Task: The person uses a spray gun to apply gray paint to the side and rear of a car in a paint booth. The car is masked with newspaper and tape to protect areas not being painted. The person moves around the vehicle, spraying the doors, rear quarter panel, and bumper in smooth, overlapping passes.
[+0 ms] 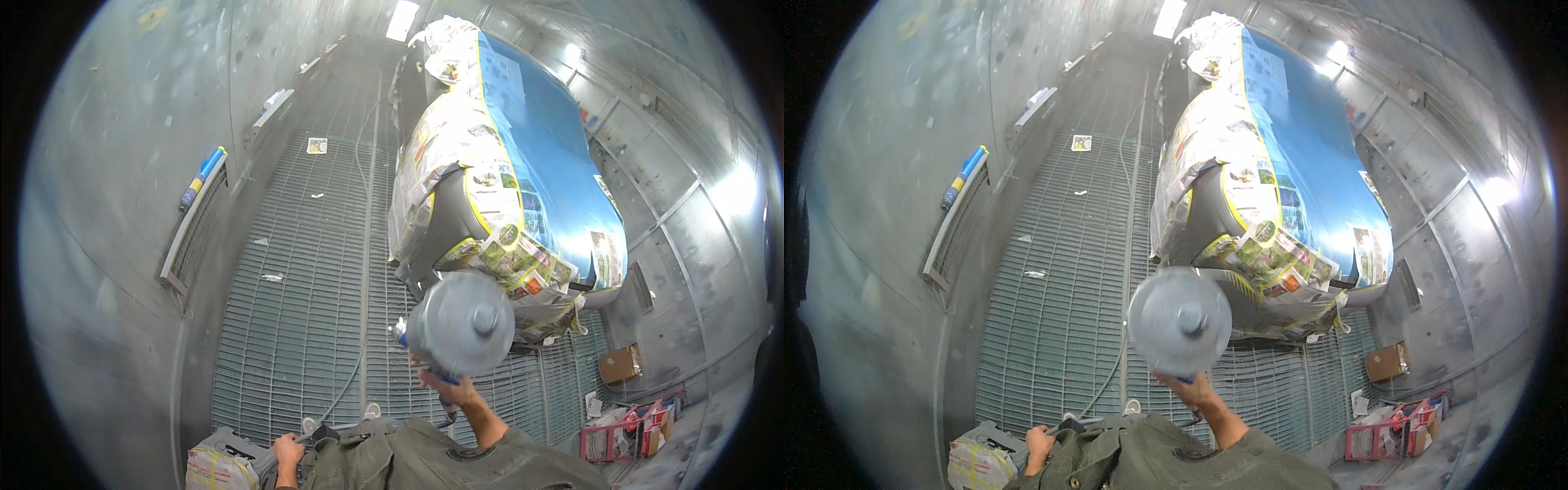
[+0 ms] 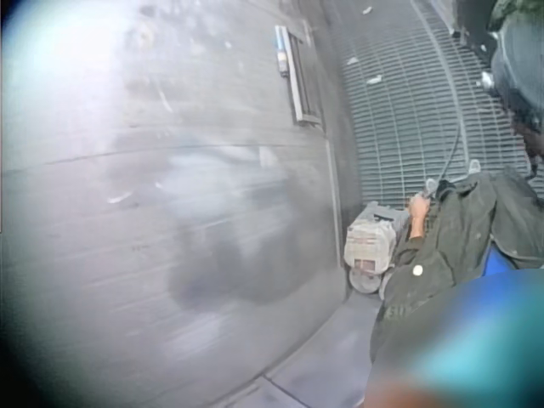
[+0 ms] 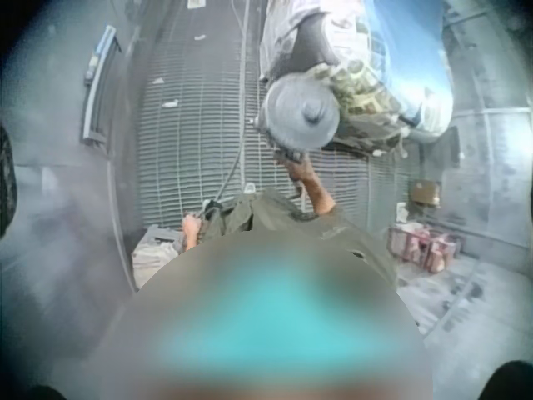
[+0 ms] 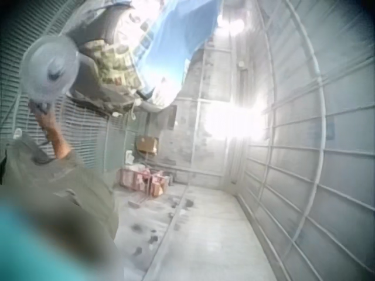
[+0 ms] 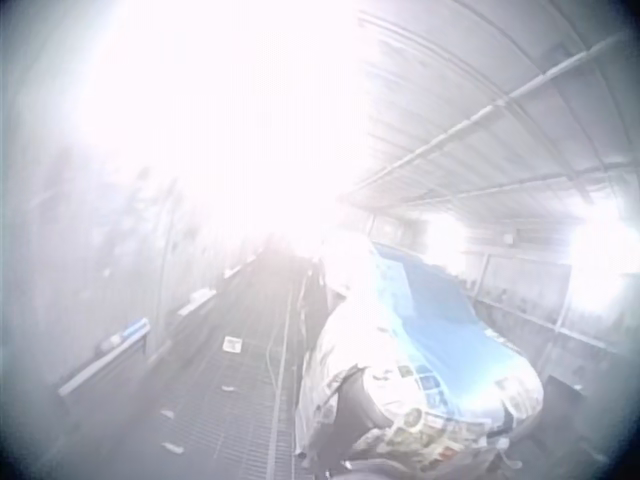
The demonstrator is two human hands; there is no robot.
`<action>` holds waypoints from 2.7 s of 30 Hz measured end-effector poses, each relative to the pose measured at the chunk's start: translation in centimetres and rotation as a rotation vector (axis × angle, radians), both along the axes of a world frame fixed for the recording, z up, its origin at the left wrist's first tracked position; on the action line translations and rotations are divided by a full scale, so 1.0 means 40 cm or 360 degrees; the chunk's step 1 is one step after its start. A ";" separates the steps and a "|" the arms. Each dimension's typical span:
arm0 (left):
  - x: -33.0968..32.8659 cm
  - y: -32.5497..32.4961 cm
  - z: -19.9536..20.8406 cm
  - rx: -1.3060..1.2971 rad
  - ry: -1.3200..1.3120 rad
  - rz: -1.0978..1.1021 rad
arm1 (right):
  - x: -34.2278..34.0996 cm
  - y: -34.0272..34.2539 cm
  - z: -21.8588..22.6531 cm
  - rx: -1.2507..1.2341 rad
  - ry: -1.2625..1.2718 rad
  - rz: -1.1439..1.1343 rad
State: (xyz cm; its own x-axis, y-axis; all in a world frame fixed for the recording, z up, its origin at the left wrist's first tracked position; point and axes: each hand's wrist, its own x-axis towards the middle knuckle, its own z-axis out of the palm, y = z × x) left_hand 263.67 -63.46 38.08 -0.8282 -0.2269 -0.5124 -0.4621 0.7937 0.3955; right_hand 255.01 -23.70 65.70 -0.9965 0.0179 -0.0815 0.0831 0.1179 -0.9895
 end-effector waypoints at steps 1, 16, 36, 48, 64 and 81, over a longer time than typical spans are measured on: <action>0.001 0.008 -0.005 0.0033 -0.0044 -0.0034 | 0.051 0.023 -0.062 0.0070 -0.0080 -0.0060; 0.031 -0.044 -0.027 -0.0008 -0.0120 -0.0282 | 0.100 0.048 -0.218 0.0317 0.0155 0.0178; 0.053 -0.189 -0.058 0.0163 -0.0125 -0.0241 | 0.025 -0.273 0.035 0.0152 0.0560 0.0388; -0.021 -0.343 -0.141 0.0301 -0.0053 -0.0233 | -0.148 -0.401 0.004 0.0420 0.0730 0.0543; -0.779 -0.306 -0.103 0.0037 -0.0119 -0.0485 | -0.885 -0.398 -0.102 0.0218 0.0741 0.0838; -1.557 -0.236 -0.068 -0.0115 -0.0159 -0.1091 | -1.347 -0.134 -0.153 0.0227 0.0592 -0.0025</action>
